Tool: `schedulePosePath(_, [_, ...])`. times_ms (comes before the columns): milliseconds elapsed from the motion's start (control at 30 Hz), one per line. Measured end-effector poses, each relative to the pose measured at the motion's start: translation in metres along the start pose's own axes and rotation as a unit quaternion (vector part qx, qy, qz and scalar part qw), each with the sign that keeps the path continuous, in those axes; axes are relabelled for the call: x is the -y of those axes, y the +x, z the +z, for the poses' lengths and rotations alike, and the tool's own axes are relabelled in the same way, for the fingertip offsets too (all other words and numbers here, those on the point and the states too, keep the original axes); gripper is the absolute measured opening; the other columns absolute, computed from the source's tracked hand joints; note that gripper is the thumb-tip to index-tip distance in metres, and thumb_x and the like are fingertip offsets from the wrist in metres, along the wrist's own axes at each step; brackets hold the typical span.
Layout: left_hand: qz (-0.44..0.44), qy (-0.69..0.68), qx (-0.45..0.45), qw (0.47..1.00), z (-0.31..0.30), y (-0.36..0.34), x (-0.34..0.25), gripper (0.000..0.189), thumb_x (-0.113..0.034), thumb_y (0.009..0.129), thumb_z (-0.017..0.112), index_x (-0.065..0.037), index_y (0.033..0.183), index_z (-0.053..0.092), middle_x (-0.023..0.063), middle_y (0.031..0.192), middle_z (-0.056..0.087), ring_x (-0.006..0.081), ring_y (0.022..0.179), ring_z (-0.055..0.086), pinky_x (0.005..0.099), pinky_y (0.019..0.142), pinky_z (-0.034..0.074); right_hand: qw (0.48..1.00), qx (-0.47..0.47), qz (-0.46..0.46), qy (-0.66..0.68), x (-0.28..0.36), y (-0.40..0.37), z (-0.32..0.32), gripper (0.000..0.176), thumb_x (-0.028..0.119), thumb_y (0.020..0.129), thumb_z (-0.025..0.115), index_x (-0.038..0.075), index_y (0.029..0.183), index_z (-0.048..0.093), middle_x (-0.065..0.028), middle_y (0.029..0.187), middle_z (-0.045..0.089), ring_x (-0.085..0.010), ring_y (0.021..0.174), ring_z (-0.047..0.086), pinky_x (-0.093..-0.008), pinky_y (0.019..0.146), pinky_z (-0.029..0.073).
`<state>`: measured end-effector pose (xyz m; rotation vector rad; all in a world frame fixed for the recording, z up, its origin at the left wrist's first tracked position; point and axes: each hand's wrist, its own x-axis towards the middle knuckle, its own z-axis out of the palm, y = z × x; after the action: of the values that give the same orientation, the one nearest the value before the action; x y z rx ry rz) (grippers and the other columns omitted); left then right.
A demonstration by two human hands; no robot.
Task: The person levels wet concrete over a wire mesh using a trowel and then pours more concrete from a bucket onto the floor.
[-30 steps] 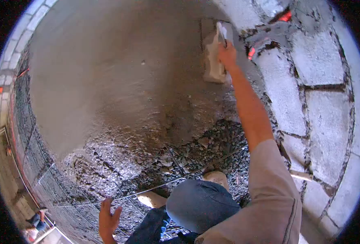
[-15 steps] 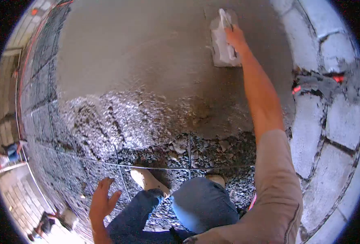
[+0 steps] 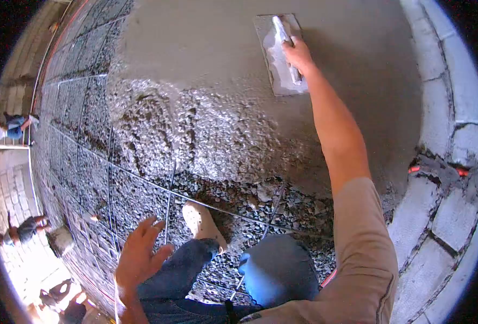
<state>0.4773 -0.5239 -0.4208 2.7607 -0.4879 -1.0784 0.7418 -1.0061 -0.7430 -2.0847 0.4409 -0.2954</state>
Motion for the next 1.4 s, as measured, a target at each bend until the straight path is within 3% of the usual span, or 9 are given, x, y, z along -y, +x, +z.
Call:
schedulePosePath(167, [-0.02,-0.022,-0.021,0.999,-0.002,-0.013,0.012,0.053,-0.031,0.08,0.066,-0.003,0.122,0.05,0.0234,0.128,0.046,0.0412,0.118,0.045,0.0454,0.099,0.037,0.996,0.078,0.012,0.039,0.048,0.007,0.049,0.027,0.024,0.089,0.053,0.0,0.101,0.054,-0.0054,0.067,0.053,-0.0156,0.052,0.049,-0.0352,0.047,0.041])
schedulePosePath(233, [-0.027,-0.04,-0.031,0.998,0.001,-0.017,0.022,0.052,-0.03,0.08,0.066,-0.003,0.122,0.05,0.0228,0.128,0.046,0.041,0.117,0.046,0.0458,0.098,0.038,0.994,0.095,0.021,0.057,0.082,-0.002,0.061,0.037,0.029,0.086,0.053,0.003,0.113,0.053,-0.0176,0.075,0.062,-0.0252,0.058,0.062,-0.0391,0.055,0.049])
schedulePosePath(667, [-0.054,-0.087,-0.063,0.993,0.003,-0.04,0.044,0.049,-0.035,0.082,0.063,-0.005,0.12,0.054,0.0212,0.126,0.048,0.0378,0.11,0.051,0.0459,0.094,0.04,0.969,0.238,-0.06,0.041,0.149,-0.003,0.192,0.042,0.031,0.084,0.054,-0.001,0.113,0.053,-0.013,0.076,0.063,-0.0237,0.064,0.062,-0.0376,0.062,0.049])
schedulePosePath(933, [-0.053,-0.083,-0.05,0.994,-0.004,-0.04,0.04,0.049,-0.038,0.084,0.061,-0.005,0.12,0.054,0.0221,0.125,0.048,0.0388,0.108,0.051,0.0462,0.092,0.04,0.918,0.383,-0.094,0.045,0.181,-0.036,0.218,0.043,0.03,0.085,0.056,0.003,0.118,0.053,-0.006,0.078,0.063,-0.0118,0.058,0.057,-0.0297,0.05,0.047])
schedulePosePath(1000, [-0.054,-0.08,-0.045,0.994,-0.004,-0.04,0.038,0.05,-0.038,0.083,0.061,-0.005,0.12,0.053,0.0223,0.125,0.048,0.0394,0.107,0.052,0.0465,0.092,0.041,0.906,0.408,-0.048,0.1,0.175,-0.045,0.223,0.045,0.027,0.084,0.058,0.003,0.122,0.053,-0.0083,0.085,0.066,-0.0142,0.065,0.061,-0.0315,0.057,0.05])
schedulePosePath(1033, [-0.058,-0.076,-0.045,0.994,-0.004,-0.037,0.037,0.05,-0.039,0.083,0.061,-0.005,0.12,0.053,0.0225,0.125,0.048,0.0399,0.106,0.052,0.0467,0.091,0.041,0.892,0.429,-0.121,0.081,0.175,-0.046,0.221,0.047,0.024,0.087,0.057,0.006,0.129,0.047,-0.0069,0.091,0.065,-0.0135,0.072,0.06,-0.0311,0.064,0.051])
schedulePosePath(1100, [-0.03,-0.062,-0.053,0.996,-0.002,-0.034,0.034,0.051,-0.038,0.082,0.062,-0.005,0.12,0.053,0.0229,0.125,0.048,0.0405,0.106,0.051,0.0471,0.09,0.041,0.906,0.384,-0.172,-0.045,0.185,-0.055,0.205,0.046,0.027,0.087,0.055,0.005,0.127,0.047,-0.0181,0.108,0.062,-0.0263,0.096,0.061,-0.0366,0.086,0.047])
schedulePosePath(1300, [0.019,-0.02,-0.039,0.999,-0.006,-0.029,0.018,0.051,-0.033,0.08,0.066,-0.004,0.119,0.053,0.0247,0.124,0.048,0.0417,0.107,0.051,0.0482,0.09,0.041,0.977,0.168,-0.033,-0.127,0.176,-0.043,0.156,0.042,0.028,0.083,0.052,0.001,0.115,0.053,-0.0229,0.11,0.059,-0.0358,0.1,0.059,-0.0423,0.089,0.045])
schedulePosePath(1400, [-0.02,-0.028,0.005,0.999,-0.012,-0.024,0.002,0.053,-0.02,0.079,0.068,-0.001,0.124,0.048,0.0238,0.131,0.044,0.0423,0.12,0.043,0.046,0.1,0.036,0.991,0.033,-0.007,-0.13,0.125,-0.022,0.119,0.043,0.023,0.075,0.06,-0.001,0.109,0.056,-0.0226,0.101,0.062,-0.0373,0.097,0.06,-0.0441,0.084,0.048])
